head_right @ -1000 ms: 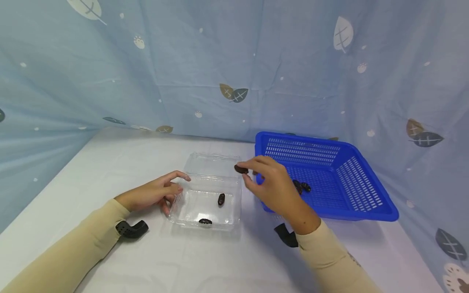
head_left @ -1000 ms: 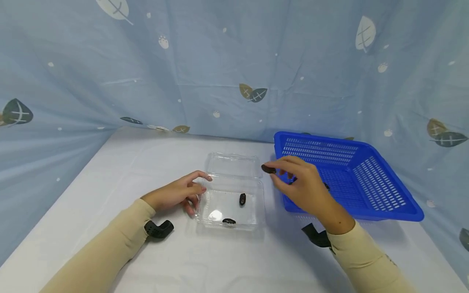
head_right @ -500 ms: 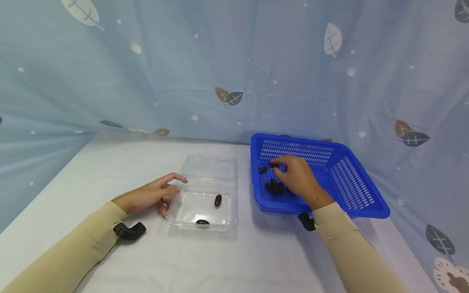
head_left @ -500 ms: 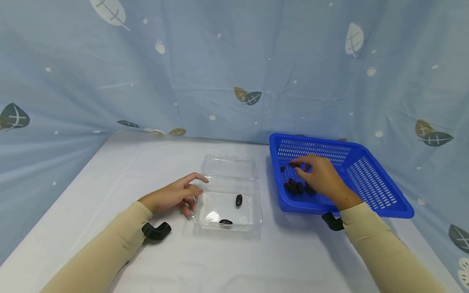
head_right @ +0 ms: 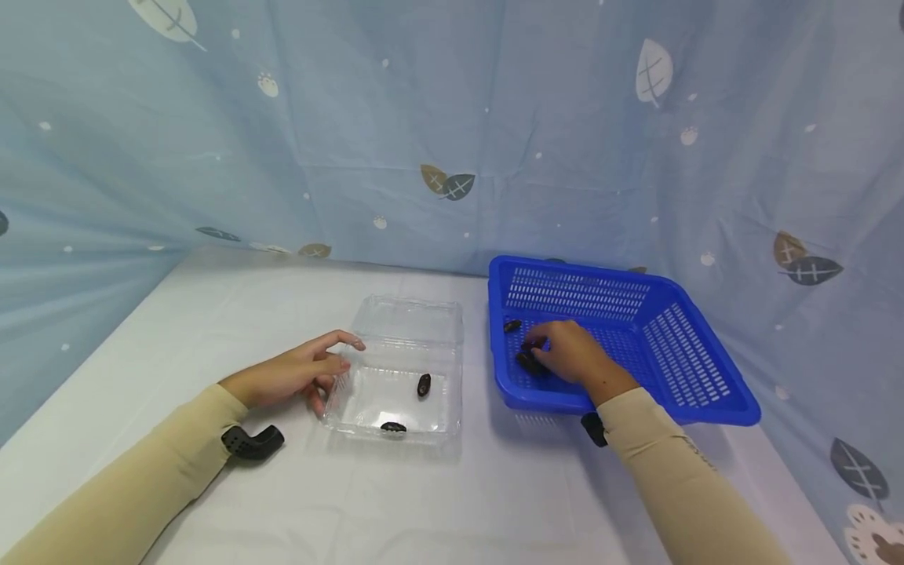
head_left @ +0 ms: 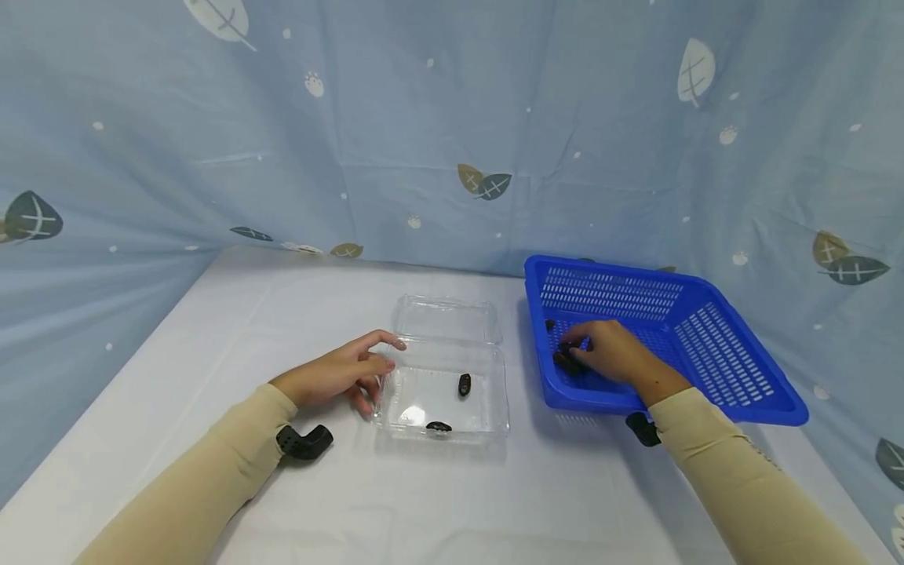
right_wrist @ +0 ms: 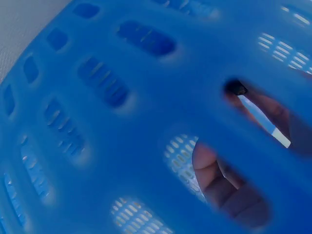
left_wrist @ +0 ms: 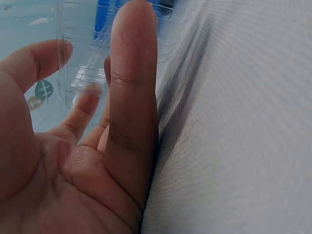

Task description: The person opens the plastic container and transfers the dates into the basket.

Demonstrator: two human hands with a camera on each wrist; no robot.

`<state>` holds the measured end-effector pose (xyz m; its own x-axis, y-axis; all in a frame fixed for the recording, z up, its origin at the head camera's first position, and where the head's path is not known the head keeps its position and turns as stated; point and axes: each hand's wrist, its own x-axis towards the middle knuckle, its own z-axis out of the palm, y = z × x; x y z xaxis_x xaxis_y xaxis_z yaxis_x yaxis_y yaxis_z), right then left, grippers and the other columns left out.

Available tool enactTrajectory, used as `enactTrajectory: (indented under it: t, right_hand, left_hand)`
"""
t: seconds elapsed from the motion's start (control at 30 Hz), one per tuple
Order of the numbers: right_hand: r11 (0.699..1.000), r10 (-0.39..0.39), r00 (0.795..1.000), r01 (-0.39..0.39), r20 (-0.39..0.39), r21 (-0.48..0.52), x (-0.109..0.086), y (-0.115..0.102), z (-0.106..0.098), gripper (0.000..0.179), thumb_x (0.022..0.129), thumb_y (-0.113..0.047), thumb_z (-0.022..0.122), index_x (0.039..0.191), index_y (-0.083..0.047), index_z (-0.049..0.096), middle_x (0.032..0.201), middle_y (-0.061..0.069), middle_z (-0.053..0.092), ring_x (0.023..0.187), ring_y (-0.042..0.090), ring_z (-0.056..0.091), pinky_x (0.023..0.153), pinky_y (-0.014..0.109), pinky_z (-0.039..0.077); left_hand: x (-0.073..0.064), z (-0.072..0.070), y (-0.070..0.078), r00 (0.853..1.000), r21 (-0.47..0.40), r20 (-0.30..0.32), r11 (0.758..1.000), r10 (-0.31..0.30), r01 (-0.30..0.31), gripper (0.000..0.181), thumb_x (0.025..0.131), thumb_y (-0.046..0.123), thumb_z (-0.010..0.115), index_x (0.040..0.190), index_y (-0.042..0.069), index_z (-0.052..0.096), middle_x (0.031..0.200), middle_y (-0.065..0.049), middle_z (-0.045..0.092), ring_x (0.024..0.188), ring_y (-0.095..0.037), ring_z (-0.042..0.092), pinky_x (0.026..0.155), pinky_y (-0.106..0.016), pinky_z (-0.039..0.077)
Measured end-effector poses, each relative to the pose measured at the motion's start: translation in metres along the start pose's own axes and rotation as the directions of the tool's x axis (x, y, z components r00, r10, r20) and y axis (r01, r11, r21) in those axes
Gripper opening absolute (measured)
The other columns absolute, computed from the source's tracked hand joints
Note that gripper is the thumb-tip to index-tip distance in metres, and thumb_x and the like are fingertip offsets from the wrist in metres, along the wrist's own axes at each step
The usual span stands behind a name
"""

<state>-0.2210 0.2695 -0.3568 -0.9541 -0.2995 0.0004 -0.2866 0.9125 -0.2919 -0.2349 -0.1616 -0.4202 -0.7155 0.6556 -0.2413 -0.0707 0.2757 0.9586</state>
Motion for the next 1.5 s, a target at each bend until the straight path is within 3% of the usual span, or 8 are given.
enactTrajectory:
  t: [0.53,0.67,0.8,0.93,1.1,1.27,1.37,1.5]
  right_hand:
    - [1.0,0.012,0.999,-0.011,0.034,-0.011,0.002,-0.001,-0.001,0.021,0.092,-0.005,0.067,0.111,-0.002,0.075,0.097,0.011,0.074,0.088,0.023,0.068,0.078,0.045,0.058]
    - [1.0,0.005,1.0,-0.005,-0.02,-0.01,-0.002,-0.006,-0.007,0.022,0.095,-0.008,0.065,0.114,-0.002,0.074,0.104,0.013,0.074,0.091,0.025,0.068,0.077,0.045,0.058]
    - [0.999,-0.035,0.989,0.037,-0.142,0.008,-0.008,-0.017,-0.015,0.022,0.096,-0.009,0.064,0.115,-0.003,0.074,0.108,0.015,0.074,0.094,0.028,0.067,0.075,0.044,0.058]
    - [0.99,-0.127,0.949,0.14,-0.29,0.026,-0.014,-0.037,-0.016,0.02,0.095,-0.007,0.066,0.114,-0.004,0.074,0.108,0.013,0.073,0.096,0.027,0.067,0.075,0.044,0.058]
    - [0.953,-0.259,0.858,0.301,-0.444,0.024,-0.022,-0.07,-0.008,0.02,0.089,-0.004,0.074,0.108,-0.009,0.077,0.105,0.007,0.072,0.091,0.019,0.062,0.066,0.033,0.056]
    - [0.896,-0.362,0.779,0.442,-0.512,0.038,-0.025,-0.1,0.004,0.023,0.084,-0.001,0.077,0.105,-0.011,0.077,0.102,0.004,0.072,0.093,0.017,0.061,0.064,0.029,0.055]
    - [0.867,-0.399,0.756,0.495,-0.519,0.055,-0.023,-0.114,0.013,0.024,0.084,-0.002,0.078,0.106,-0.012,0.077,0.102,0.003,0.072,0.096,0.018,0.063,0.066,0.031,0.056]
    - [0.847,-0.415,0.755,0.525,-0.508,0.089,-0.016,-0.127,0.024,0.023,0.085,-0.003,0.077,0.106,-0.012,0.077,0.101,0.003,0.072,0.089,0.015,0.061,0.067,0.029,0.055]
  left_hand:
    - [0.001,0.0,0.0,1.0,-0.001,0.0,1.0,-0.006,0.006,0.045,0.105,0.029,0.051,0.147,0.021,0.036,0.103,-0.021,0.054,0.07,-0.023,0.065,0.064,-0.044,0.062]
    - [0.001,0.0,-0.001,1.0,-0.004,-0.001,1.0,-0.002,0.002,0.045,0.105,0.029,0.051,0.147,0.021,0.036,0.103,-0.021,0.054,0.07,-0.023,0.065,0.064,-0.043,0.062]
    - [0.001,0.001,-0.001,1.0,-0.007,0.0,1.0,0.004,-0.004,0.044,0.105,0.028,0.05,0.146,0.022,0.037,0.102,-0.021,0.055,0.069,-0.023,0.065,0.064,-0.043,0.062]
    - [0.002,0.0,-0.001,1.0,0.0,-0.006,1.0,0.002,-0.002,0.043,0.105,0.027,0.051,0.146,0.022,0.037,0.096,-0.018,0.056,0.068,-0.023,0.065,0.063,-0.043,0.062]
    - [0.002,0.0,0.0,1.0,0.01,0.0,1.0,-0.007,0.007,0.045,0.104,0.03,0.053,0.146,0.023,0.037,0.091,-0.017,0.058,0.067,-0.023,0.066,0.065,-0.044,0.062]
    - [0.001,0.0,0.0,1.0,0.009,-0.006,1.0,-0.004,0.004,0.044,0.105,0.028,0.051,0.146,0.022,0.037,0.092,-0.017,0.057,0.066,-0.024,0.066,0.065,-0.045,0.062]
    - [0.0,0.0,0.0,1.0,0.013,-0.003,1.0,-0.007,0.007,0.044,0.105,0.029,0.051,0.146,0.023,0.037,0.09,-0.017,0.058,0.065,-0.024,0.066,0.066,-0.045,0.062]
    - [0.001,0.0,0.001,1.0,0.012,-0.006,1.0,-0.009,0.009,0.044,0.105,0.03,0.052,0.146,0.024,0.037,0.088,-0.016,0.059,0.065,-0.024,0.066,0.066,-0.046,0.062]
